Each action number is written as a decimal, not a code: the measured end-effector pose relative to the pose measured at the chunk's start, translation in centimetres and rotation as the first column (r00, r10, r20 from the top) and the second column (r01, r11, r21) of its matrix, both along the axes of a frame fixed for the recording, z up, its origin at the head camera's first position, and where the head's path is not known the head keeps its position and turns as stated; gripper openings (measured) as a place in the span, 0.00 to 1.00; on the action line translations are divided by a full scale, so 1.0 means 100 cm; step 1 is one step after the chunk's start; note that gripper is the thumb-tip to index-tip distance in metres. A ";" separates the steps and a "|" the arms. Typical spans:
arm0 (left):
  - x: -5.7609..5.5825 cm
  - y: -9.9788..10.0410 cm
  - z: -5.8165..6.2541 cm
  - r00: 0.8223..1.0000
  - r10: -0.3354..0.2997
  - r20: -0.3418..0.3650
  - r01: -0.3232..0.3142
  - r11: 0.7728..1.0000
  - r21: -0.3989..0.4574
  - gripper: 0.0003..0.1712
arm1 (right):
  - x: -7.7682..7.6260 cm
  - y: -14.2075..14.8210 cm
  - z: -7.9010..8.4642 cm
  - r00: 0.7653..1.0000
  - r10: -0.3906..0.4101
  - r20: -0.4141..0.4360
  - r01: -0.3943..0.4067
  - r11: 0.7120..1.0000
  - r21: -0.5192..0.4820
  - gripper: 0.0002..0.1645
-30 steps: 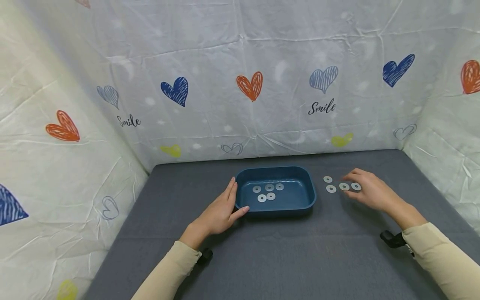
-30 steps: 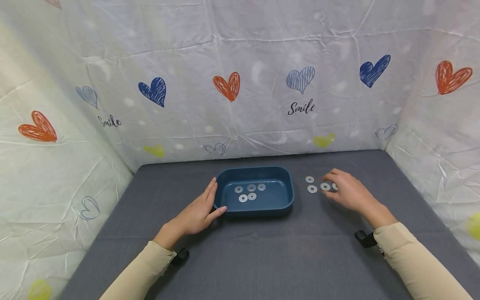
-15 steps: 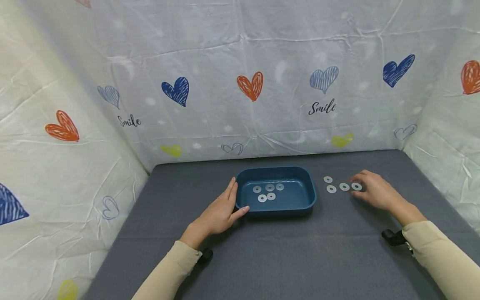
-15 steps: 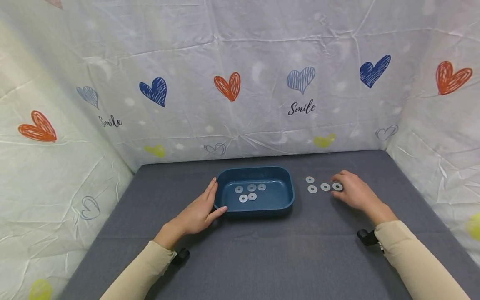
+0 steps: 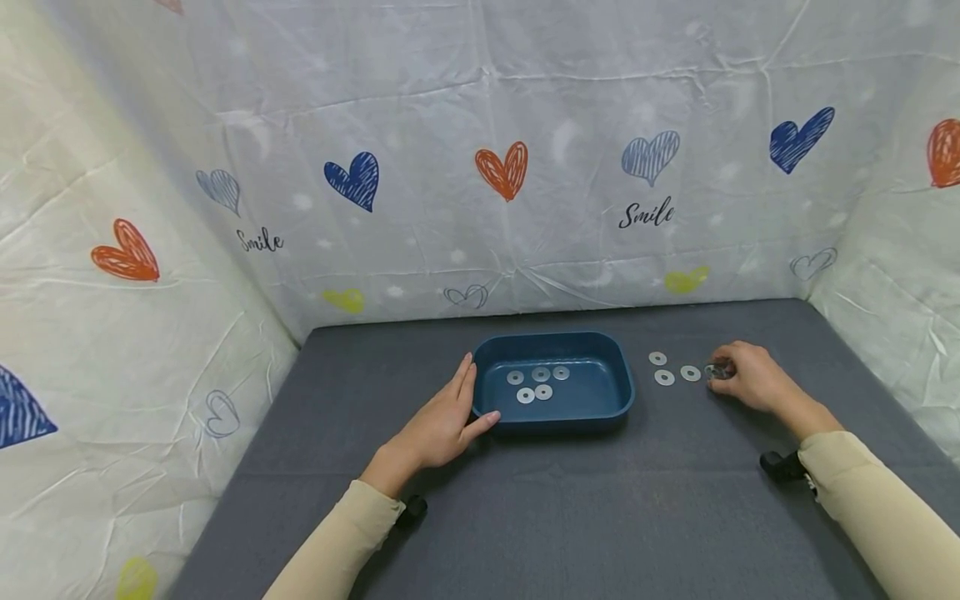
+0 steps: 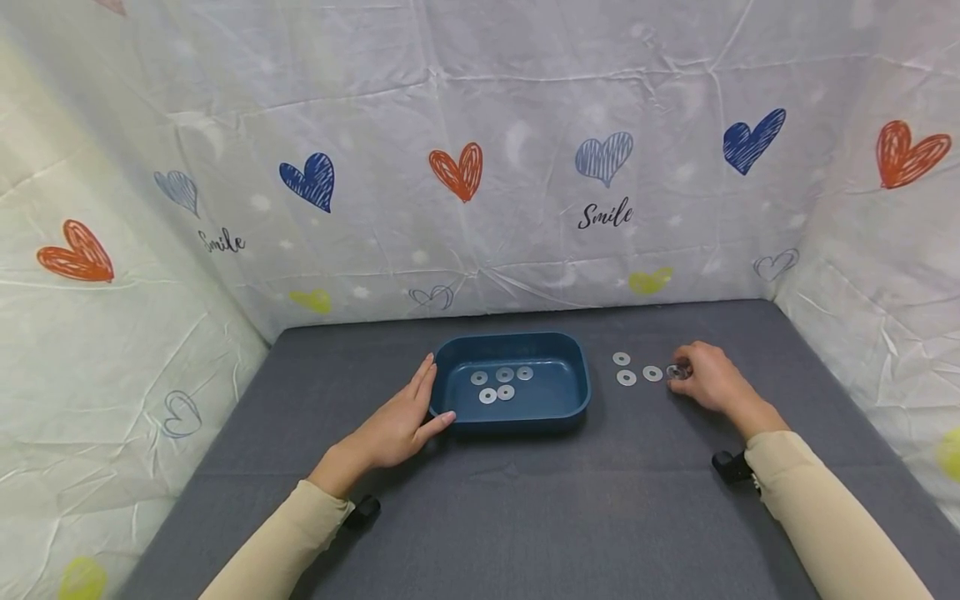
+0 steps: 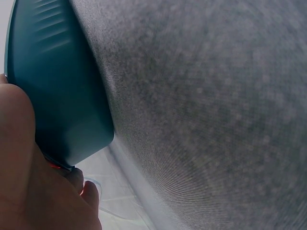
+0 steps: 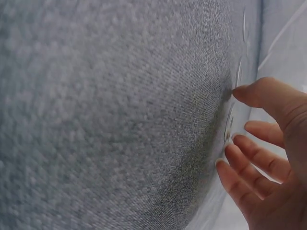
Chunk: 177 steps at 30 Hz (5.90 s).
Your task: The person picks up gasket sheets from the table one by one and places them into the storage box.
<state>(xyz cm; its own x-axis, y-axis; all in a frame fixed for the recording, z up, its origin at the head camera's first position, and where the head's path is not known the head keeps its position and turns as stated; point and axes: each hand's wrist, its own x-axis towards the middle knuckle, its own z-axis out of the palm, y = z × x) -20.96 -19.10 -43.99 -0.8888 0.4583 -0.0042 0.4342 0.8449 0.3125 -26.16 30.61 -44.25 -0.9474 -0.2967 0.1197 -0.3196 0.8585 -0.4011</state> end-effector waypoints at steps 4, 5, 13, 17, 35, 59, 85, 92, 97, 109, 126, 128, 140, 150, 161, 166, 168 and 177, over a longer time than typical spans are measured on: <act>-0.001 0.000 0.000 1.000 -0.001 -0.003 0.001 1.000 -0.014 0.57 | -0.003 0.001 0.000 1.000 0.004 -0.017 -0.004 1.000 0.000 0.18; -0.001 0.000 -0.001 1.000 -0.002 -0.004 0.002 1.000 -0.016 0.57 | -0.004 0.001 -0.001 1.000 0.004 -0.021 -0.004 1.000 0.000 0.18; 0.000 0.000 0.000 1.000 0.001 0.004 -0.001 1.000 -0.010 0.57 | -0.011 0.006 -0.002 1.000 0.017 0.002 -0.017 1.000 -0.016 0.15; -0.001 0.000 0.000 1.000 0.004 0.011 -0.004 1.000 -0.016 0.57 | -0.013 0.008 0.000 0.999 0.019 0.033 -0.018 0.999 -0.030 0.14; 0.000 0.000 0.001 1.000 0.006 0.013 -0.006 1.000 -0.001 0.57 | -0.016 0.011 0.005 0.994 0.038 0.099 -0.039 0.999 0.004 0.11; 0.000 -0.001 0.003 1.000 0.012 0.007 -0.012 1.000 0.001 0.57 | -0.021 0.011 0.009 0.990 0.124 0.060 -0.125 0.992 0.019 0.09; 0.000 -0.001 0.000 1.000 0.000 0.014 0.000 1.000 -0.007 0.57 | -0.011 0.026 0.013 0.969 0.167 0.181 -0.174 0.985 0.021 0.11; 0.000 0.000 0.000 1.000 0.001 0.021 -0.001 1.000 0.000 0.57 | -0.015 0.025 0.013 0.966 0.166 0.198 -0.174 0.985 0.020 0.11; 0.000 -0.001 0.000 1.000 -0.010 0.011 0.009 1.000 0.016 0.57 | -0.015 0.025 0.013 0.967 0.158 0.199 -0.167 0.986 0.028 0.12; 0.000 0.000 0.000 1.000 -0.004 0.024 0.004 1.000 0.009 0.57 | -0.010 0.021 0.011 0.972 0.206 0.115 -0.213 0.976 0.046 0.11; -0.002 -0.001 -0.003 1.000 0.000 0.010 0.000 1.000 0.025 0.57 | -0.008 0.018 0.009 0.983 0.176 0.061 -0.180 0.981 0.068 0.11; -0.002 0.000 -0.003 1.000 0.002 0.012 -0.002 1.000 0.022 0.57 | -0.007 0.018 0.007 0.984 0.168 0.054 -0.172 0.983 0.065 0.11; -0.001 -0.001 -0.003 1.000 -0.002 0.018 0.002 1.000 0.012 0.57 | -0.003 0.015 0.011 0.992 0.128 -0.013 -0.128 0.991 0.046 0.09; -0.002 -0.001 -0.004 1.000 0.000 0.016 0.000 1.000 0.022 0.58 | 0.003 0.008 0.013 0.987 0.107 -0.118 -0.107 0.994 0.008 0.10; -0.003 -0.003 -0.004 1.000 -0.004 0.002 0.004 0.999 0.033 0.58 | 0.014 -0.006 0.021 0.957 0.139 -0.256 -0.168 0.981 -0.095 0.08; -0.003 -0.002 -0.004 1.000 -0.009 0.003 0.009 0.999 0.032 0.58 | 0.017 -0.014 0.024 0.959 0.141 -0.248 -0.173 0.978 -0.114 0.09; -0.003 -0.002 -0.005 1.000 -0.011 0.009 0.010 0.999 0.034 0.58 | 0.019 -0.017 0.026 0.960 0.140 -0.244 -0.174 0.977 -0.122 0.10; -0.003 -0.003 -0.007 1.000 -0.005 0.022 0.004 0.999 0.035 0.59 | 0.020 -0.033 0.031 0.963 0.155 -0.222 -0.190 0.971 -0.148 0.09</act>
